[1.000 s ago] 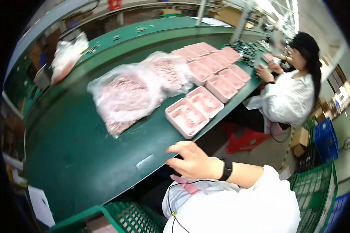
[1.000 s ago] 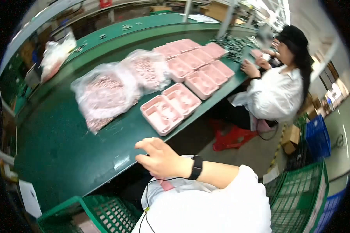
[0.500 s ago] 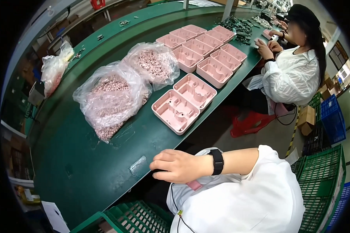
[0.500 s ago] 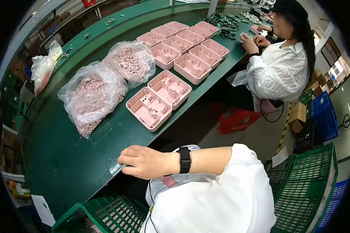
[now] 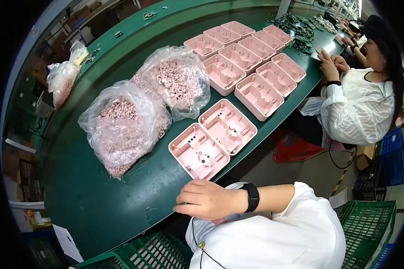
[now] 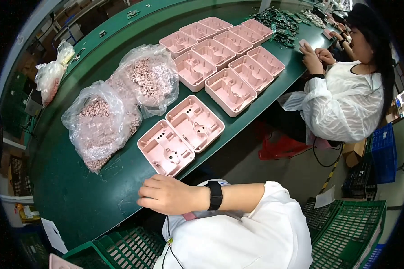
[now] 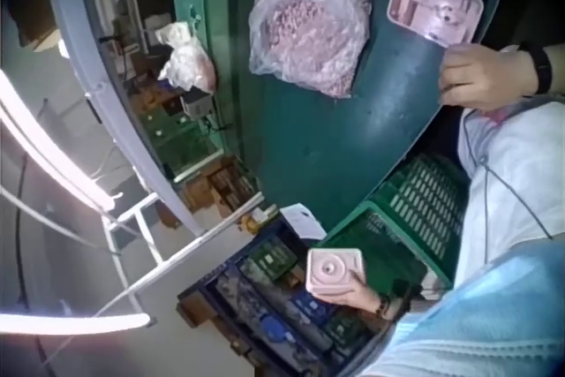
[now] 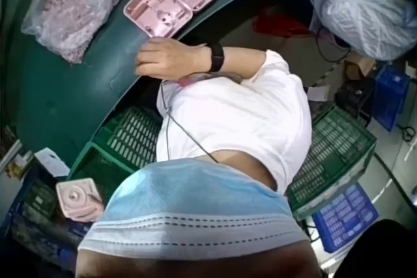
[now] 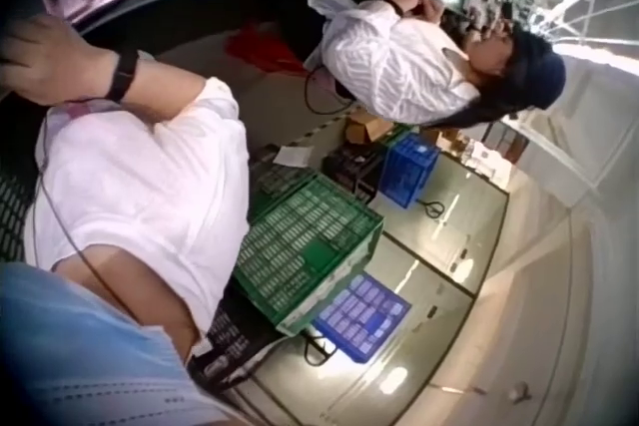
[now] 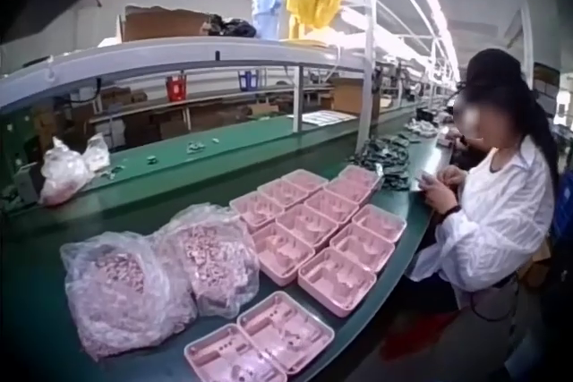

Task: The person arranges pink plastic housings on the table, retrieves small pink components from a bag, and presses them into the housings by hand. They then stack the housings together and place them into a green plastic crate.

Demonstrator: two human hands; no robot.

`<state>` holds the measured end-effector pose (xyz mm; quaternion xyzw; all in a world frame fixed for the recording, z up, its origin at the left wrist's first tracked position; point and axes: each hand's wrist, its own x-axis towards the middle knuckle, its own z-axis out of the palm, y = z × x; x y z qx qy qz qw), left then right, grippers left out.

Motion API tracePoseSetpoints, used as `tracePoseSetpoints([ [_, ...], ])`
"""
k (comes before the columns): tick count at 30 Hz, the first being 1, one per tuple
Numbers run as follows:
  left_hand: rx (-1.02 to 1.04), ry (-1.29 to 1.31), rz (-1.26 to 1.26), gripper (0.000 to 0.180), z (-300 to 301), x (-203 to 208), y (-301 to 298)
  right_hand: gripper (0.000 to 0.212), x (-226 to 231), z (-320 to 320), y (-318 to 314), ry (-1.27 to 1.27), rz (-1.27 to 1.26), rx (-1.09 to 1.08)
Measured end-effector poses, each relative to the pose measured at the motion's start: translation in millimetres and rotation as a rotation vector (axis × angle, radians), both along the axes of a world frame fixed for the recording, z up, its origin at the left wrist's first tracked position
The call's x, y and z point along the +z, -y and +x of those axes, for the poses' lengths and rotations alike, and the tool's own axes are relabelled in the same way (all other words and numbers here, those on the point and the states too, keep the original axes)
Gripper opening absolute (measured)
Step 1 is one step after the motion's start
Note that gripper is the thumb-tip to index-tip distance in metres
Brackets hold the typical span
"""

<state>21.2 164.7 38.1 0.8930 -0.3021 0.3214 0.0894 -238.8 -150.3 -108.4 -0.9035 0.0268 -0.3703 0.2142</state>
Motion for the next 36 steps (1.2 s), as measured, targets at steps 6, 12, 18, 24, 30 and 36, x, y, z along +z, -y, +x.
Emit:
tracePoseSetpoints([
  [6, -0.285, -0.396, -0.168, 0.08, -87, -42, 126, 0.032, 26, 0, 0, -0.054, 0.026, 0.302],
  [12, -0.458, -0.563, -0.01, 0.1, -107, -99, 201, 0.034, 22, -11, 16, -0.191, -0.004, 0.259],
  [18, -0.651, -0.478, -0.234, 0.101, -109, -128, 185, 0.043, 19, -6, 17, -0.152, 0.032, 0.189],
  [24, -0.699, -0.597, -0.352, 0.086, -93, -150, 155, 0.063, 33, 23, 28, -0.055, 0.307, 0.082],
  [30, -0.775, -0.866, -0.384, 0.087, -66, -183, 119, 0.066, 39, 42, 26, -0.079, 0.643, 0.34],
  [36, -0.827, -1.118, -0.857, 0.095, -66, -153, 177, 0.044, 63, 58, 46, -0.19, 0.319, 0.244],
])
